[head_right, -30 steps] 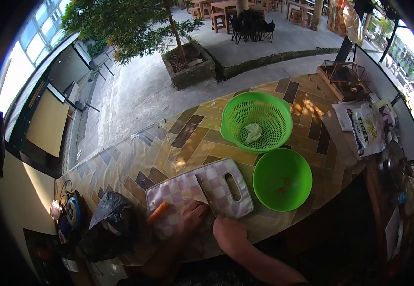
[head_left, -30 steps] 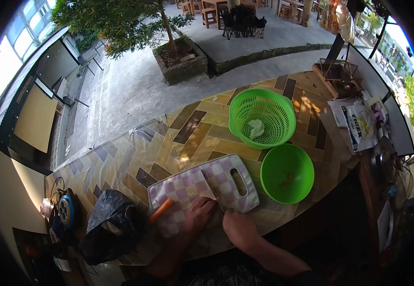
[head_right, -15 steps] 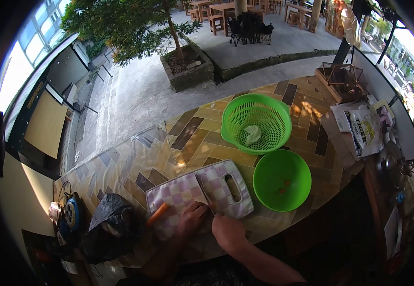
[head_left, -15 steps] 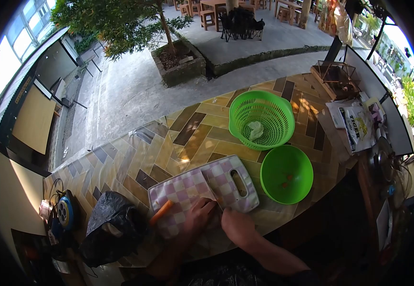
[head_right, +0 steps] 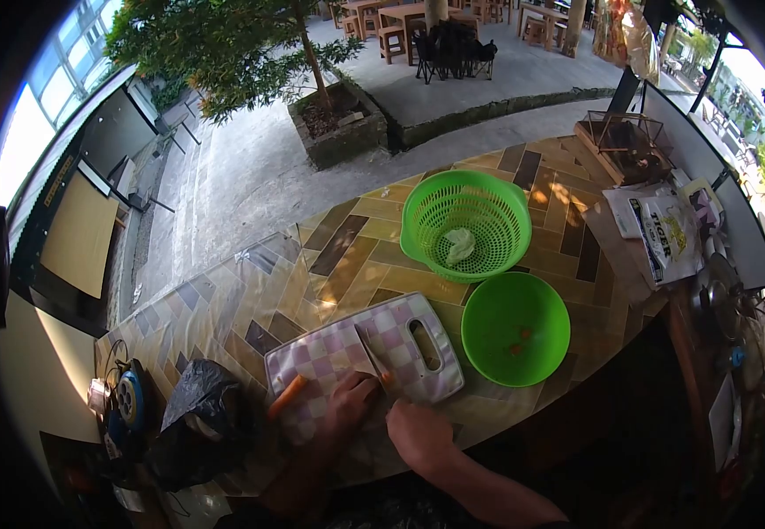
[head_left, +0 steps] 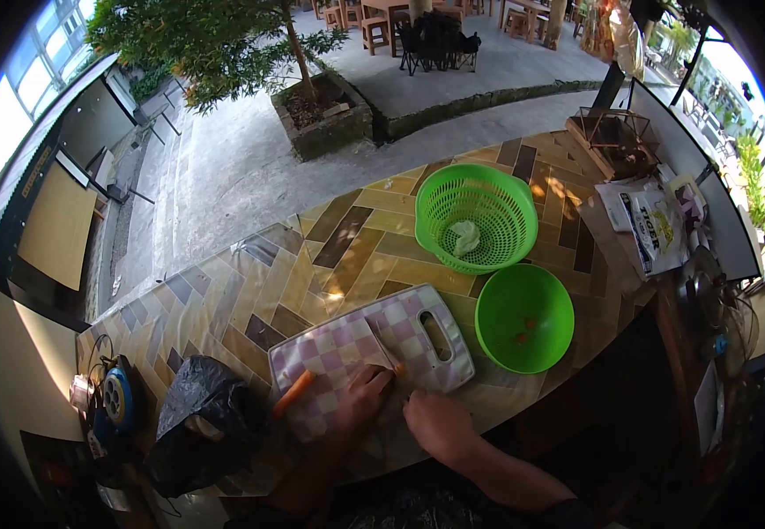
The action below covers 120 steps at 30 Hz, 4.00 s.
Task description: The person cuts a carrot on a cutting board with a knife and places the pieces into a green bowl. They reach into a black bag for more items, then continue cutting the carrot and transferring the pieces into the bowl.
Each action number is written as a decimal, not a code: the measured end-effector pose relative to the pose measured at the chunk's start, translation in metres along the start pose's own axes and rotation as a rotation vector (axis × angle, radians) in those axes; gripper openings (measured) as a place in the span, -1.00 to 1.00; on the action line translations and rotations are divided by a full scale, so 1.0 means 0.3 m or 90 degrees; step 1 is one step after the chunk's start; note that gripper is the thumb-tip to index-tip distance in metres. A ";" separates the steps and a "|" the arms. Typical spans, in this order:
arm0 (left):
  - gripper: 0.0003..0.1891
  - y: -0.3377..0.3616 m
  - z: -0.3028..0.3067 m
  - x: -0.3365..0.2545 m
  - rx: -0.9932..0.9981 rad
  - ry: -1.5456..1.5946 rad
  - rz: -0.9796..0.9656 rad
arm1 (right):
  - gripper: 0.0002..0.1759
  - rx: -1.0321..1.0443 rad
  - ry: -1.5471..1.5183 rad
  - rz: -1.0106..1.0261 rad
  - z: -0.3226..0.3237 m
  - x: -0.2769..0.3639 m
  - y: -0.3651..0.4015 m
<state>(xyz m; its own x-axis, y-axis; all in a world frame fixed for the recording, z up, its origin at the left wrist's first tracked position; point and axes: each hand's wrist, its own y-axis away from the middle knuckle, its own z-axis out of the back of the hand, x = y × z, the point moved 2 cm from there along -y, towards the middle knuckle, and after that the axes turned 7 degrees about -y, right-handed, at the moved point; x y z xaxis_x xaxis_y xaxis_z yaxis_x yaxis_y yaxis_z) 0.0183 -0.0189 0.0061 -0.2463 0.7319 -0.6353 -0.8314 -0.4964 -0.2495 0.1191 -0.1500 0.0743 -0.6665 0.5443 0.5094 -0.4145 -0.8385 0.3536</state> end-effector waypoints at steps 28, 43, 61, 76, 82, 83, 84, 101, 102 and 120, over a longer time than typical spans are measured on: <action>-0.84 0.008 -0.016 -0.006 -0.052 0.016 0.026 | -0.82 0.041 -0.026 0.018 -0.004 -0.038 0.023; -0.83 0.017 -0.025 0.018 -0.040 0.010 0.003 | -0.82 0.021 0.053 -0.024 -0.055 -0.031 0.001; -0.80 0.007 -0.009 0.011 -0.015 0.023 0.005 | -0.76 -0.007 0.030 0.009 -0.056 -0.013 -0.091; -0.80 0.012 -0.016 0.016 -0.034 0.025 0.016 | -0.77 0.062 -0.004 0.048 -0.021 -0.034 -0.019; -0.83 0.000 -0.010 0.008 -0.041 0.004 0.006 | -0.64 0.004 -0.006 -0.049 -0.091 -0.040 -0.058; -0.83 0.000 -0.002 0.003 -0.035 0.007 0.008 | -0.64 0.005 -0.002 -0.046 -0.095 -0.035 -0.065; -0.84 0.003 -0.002 0.005 -0.037 0.010 0.005 | -0.64 0.004 0.003 -0.044 -0.069 -0.019 -0.078; -0.84 0.012 -0.018 0.013 -0.065 0.013 -0.002 | -0.70 0.068 -0.031 0.019 -0.010 -0.019 -0.018; -0.84 0.015 -0.018 0.011 -0.070 0.006 -0.001 | -0.70 0.071 -0.032 0.021 -0.032 -0.038 0.002; -0.81 0.021 -0.022 0.007 -0.097 -0.020 0.021 | -0.71 0.022 0.014 -0.021 -0.073 -0.003 -0.078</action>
<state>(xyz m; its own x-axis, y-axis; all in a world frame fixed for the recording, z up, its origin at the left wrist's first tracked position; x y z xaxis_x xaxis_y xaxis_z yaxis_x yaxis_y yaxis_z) 0.0160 -0.0236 -0.0016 -0.2898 0.7270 -0.6224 -0.7381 -0.5838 -0.3382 0.1158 -0.1315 0.0486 -0.6665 0.5703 0.4802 -0.4149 -0.8188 0.3966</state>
